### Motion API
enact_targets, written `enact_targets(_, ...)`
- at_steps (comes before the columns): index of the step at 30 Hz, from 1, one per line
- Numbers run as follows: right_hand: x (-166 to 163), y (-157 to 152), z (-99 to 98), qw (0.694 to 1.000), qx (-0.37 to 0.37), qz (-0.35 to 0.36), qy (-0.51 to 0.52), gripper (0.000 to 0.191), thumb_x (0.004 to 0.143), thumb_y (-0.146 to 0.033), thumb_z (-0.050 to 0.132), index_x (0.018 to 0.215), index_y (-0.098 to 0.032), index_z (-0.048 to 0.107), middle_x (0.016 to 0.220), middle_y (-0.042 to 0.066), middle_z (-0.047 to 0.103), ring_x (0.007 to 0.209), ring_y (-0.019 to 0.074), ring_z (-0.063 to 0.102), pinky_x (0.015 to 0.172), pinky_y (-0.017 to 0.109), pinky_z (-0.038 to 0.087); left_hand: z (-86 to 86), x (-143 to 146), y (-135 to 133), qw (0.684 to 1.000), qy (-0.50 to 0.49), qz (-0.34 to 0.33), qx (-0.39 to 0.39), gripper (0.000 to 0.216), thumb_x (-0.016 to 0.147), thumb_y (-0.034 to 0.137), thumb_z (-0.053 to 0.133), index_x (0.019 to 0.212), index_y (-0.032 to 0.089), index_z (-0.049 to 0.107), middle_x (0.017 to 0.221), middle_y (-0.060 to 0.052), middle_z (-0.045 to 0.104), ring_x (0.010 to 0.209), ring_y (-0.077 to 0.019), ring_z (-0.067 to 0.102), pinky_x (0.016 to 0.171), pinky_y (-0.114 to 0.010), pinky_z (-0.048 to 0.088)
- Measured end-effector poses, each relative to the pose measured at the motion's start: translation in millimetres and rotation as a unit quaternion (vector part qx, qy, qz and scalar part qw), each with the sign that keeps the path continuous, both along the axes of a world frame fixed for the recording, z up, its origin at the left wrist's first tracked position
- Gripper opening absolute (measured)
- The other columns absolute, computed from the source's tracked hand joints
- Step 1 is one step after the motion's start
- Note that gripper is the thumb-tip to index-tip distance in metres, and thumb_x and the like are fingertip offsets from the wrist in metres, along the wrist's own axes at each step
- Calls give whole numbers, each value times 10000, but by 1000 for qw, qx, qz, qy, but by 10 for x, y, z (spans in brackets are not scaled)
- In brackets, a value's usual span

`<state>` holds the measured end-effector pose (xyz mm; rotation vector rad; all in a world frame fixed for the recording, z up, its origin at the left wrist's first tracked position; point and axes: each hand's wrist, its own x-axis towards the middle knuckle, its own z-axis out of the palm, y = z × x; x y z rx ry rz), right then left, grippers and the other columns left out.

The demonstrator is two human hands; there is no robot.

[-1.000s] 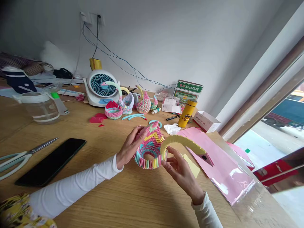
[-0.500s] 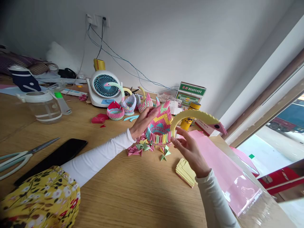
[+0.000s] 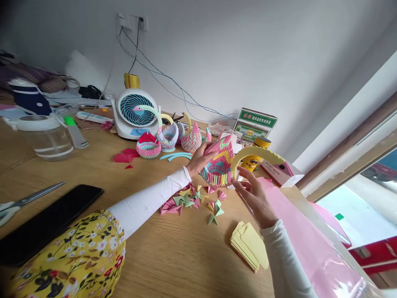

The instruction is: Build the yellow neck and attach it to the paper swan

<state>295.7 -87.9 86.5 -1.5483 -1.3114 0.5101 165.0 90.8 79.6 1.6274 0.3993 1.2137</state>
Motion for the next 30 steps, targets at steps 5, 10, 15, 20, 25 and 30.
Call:
enact_targets(5, -224, -53, 91, 997, -42, 46, -43, 563, 866, -567, 597, 1330, -250, 557, 1254, 100, 630, 860, 235, 658, 768, 395, 566, -88, -203, -73, 998, -3, -1, -66, 339, 755, 288, 662, 1052, 134, 609, 1035, -99, 665, 965, -229, 618, 879, -377, 480)
enact_targets(10, -382, -333, 224, 995, -75, 63, -37, 543, 867, -545, 603, 1319, -247, 562, 1312, 114, 594, 948, 269, 668, 769, 373, 590, -72, -420, -443, 990, 20, -5, -141, 349, 736, 268, 650, 1063, 156, 596, 1038, -91, 669, 916, -205, 629, 796, -337, 502)
enact_targets(15, -381, -970, 33, 994, -104, 5, -17, 570, 804, -520, 683, 1308, -284, 562, 1166, 123, 675, 925, 307, 693, 679, 361, 639, -96, -614, -1104, 985, 28, -26, -169, 365, 743, 201, 613, 1103, 152, 579, 1091, -102, 655, 967, -210, 613, 837, -343, 495)
enact_targets(20, -439, -1490, -432, 990, -104, -92, 23, 591, 763, -555, 702, 1283, -305, 569, 1161, 123, 682, 900, 322, 708, 699, 389, 648, -282, -789, -1546, 982, 43, -27, -182, 380, 746, 151, 612, 1122, 171, 570, 1156, -98, 634, 1054, -221, 591, 944, -367, 466)
enact_targets(25, -555, -1442, -511, 993, -111, -28, 20, 577, 783, -495, 712, 1293, -284, 548, 1165, 138, 655, 937, 318, 695, 716, 399, 643, -440, -818, -1501, 983, 47, -29, -172, 364, 759, 162, 611, 1119, 179, 567, 1160, -86, 633, 1058, -223, 593, 940, -366, 475)
enact_targets(30, -599, -1091, -525, 995, -83, -43, 34, 568, 805, -509, 685, 1296, -283, 512, 1289, 128, 565, 966, 296, 676, 708, 381, 633, -425, -774, -1167, 992, 56, -11, -116, 342, 765, 162, 609, 1106, 145, 582, 1129, -99, 646, 1046, -222, 599, 930, -352, 472)
